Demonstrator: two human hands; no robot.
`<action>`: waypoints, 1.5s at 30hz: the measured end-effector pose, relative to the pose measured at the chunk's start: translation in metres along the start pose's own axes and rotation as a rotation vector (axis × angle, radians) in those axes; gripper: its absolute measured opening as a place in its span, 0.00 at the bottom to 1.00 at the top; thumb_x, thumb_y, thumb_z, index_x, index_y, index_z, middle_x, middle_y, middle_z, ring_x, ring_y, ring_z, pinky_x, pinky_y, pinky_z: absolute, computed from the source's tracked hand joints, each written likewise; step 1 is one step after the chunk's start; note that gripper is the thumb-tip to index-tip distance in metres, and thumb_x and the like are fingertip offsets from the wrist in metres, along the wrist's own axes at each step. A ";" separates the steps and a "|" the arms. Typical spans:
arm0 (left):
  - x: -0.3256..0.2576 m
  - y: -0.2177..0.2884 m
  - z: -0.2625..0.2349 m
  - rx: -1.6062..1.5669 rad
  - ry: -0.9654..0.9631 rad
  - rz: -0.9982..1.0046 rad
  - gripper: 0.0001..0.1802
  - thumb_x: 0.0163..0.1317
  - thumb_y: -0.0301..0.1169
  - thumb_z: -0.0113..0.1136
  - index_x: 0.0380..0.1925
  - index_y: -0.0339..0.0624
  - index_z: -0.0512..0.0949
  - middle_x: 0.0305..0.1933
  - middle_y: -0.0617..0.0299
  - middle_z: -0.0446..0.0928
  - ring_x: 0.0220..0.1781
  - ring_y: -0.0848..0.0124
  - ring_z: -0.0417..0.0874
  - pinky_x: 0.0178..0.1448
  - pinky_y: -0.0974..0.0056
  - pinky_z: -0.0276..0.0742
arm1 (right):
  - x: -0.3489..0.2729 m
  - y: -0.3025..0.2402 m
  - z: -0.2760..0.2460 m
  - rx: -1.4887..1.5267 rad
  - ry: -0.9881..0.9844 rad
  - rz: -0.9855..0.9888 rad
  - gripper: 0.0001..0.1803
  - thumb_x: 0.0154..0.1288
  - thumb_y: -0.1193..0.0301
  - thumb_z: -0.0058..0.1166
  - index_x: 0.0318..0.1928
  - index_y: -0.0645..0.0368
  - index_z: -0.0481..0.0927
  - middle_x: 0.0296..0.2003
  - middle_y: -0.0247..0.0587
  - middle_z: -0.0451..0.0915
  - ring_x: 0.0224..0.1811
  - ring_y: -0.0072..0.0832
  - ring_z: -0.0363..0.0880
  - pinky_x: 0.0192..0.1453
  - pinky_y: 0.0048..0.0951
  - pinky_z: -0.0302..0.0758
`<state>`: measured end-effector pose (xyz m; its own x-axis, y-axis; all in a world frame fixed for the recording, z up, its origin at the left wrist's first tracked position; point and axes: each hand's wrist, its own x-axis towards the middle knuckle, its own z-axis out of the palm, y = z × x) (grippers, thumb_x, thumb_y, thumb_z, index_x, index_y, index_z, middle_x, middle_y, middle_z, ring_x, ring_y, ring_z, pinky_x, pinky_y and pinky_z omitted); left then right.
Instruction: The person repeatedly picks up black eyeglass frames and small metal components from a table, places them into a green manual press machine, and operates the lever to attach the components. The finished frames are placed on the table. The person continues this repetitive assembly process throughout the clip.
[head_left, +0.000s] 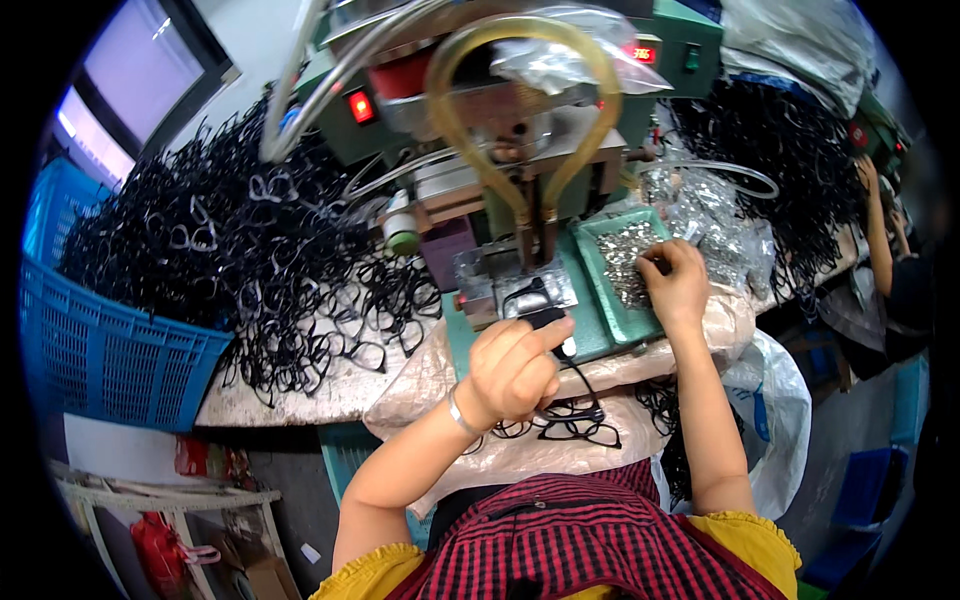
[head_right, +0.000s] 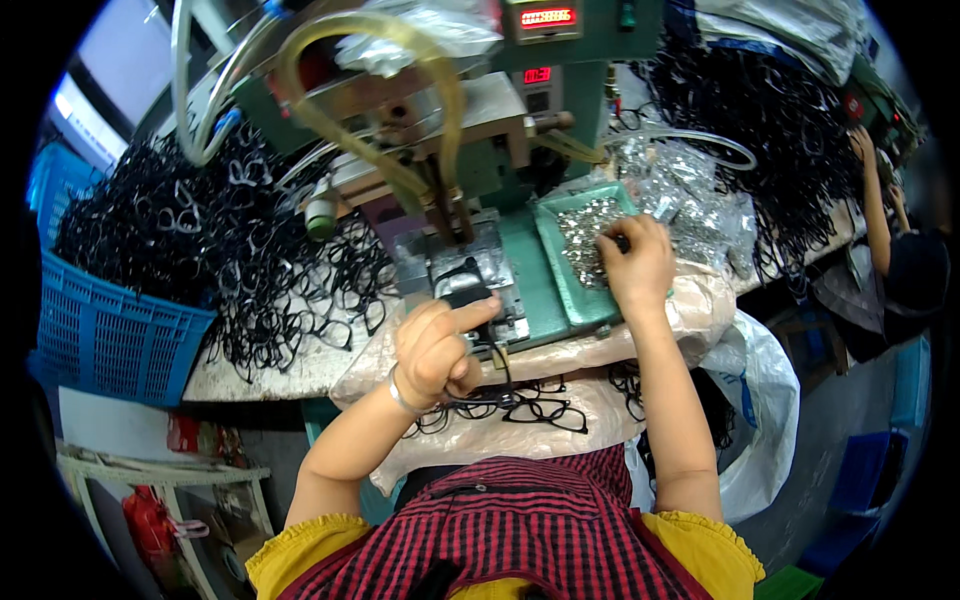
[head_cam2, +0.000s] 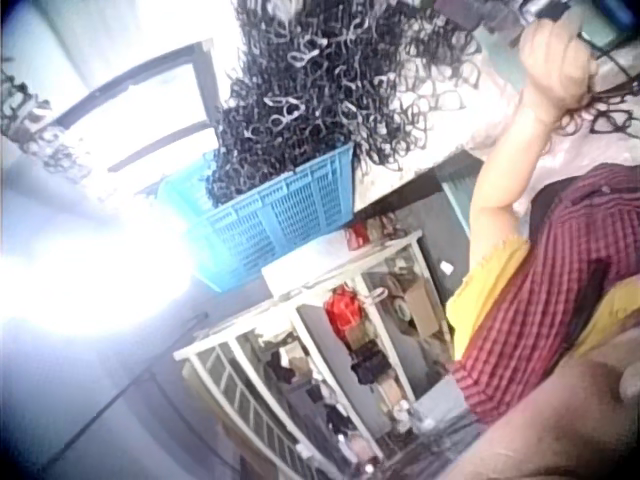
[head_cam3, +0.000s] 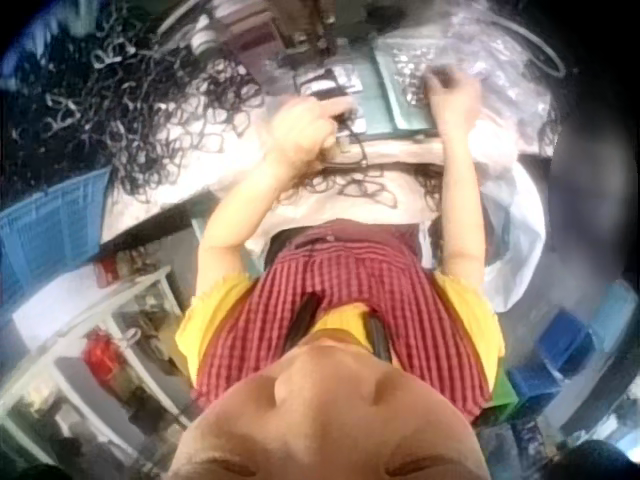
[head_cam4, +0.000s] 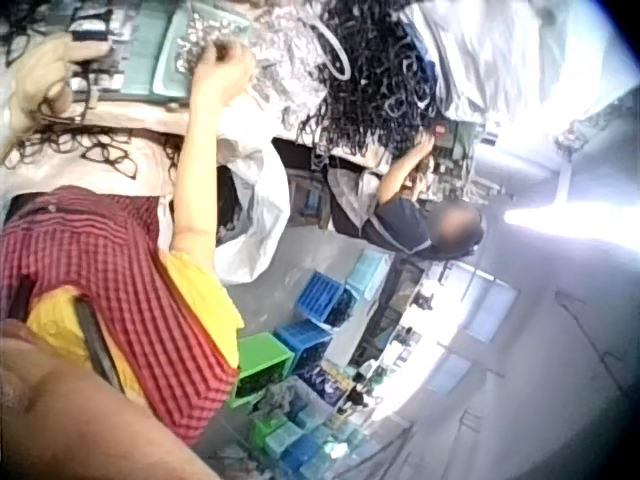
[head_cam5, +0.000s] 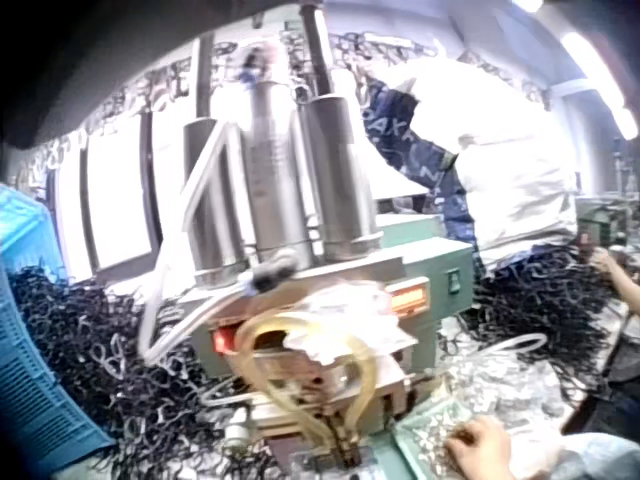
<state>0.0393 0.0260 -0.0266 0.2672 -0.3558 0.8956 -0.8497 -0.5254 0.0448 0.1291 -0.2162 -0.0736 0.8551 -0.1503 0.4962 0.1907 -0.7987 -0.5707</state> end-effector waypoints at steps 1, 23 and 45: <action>0.001 -0.002 -0.002 -0.005 -0.003 0.024 0.16 0.67 0.26 0.50 0.20 0.43 0.59 0.45 0.48 0.86 0.20 0.64 0.73 0.24 0.62 0.72 | -0.005 0.001 0.000 0.017 -0.022 0.009 0.06 0.54 0.71 0.66 0.31 0.58 0.84 0.35 0.41 0.81 0.43 0.42 0.78 0.51 0.38 0.74; -0.049 -0.123 -0.042 0.203 0.290 -0.952 0.22 0.58 0.34 0.66 0.49 0.33 0.79 0.59 0.49 0.75 0.62 0.52 0.70 0.66 0.55 0.65 | -0.029 -0.018 0.020 0.600 -0.079 0.039 0.08 0.70 0.78 0.56 0.47 0.65 0.83 0.40 0.33 0.83 0.42 0.19 0.79 0.51 0.22 0.74; -0.106 -0.106 -0.083 0.566 0.210 -0.689 0.09 0.62 0.27 0.65 0.42 0.40 0.82 0.49 0.53 0.81 0.55 0.54 0.78 0.58 0.55 0.71 | -0.016 -0.083 -0.004 0.764 -0.177 -0.078 0.09 0.61 0.81 0.60 0.42 0.66 0.82 0.39 0.37 0.84 0.43 0.24 0.80 0.53 0.25 0.75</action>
<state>0.0640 0.1832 -0.0893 0.4971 0.2952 0.8159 -0.1689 -0.8894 0.4247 0.0976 -0.1501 -0.0320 0.8773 0.0362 0.4786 0.4773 -0.1715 -0.8619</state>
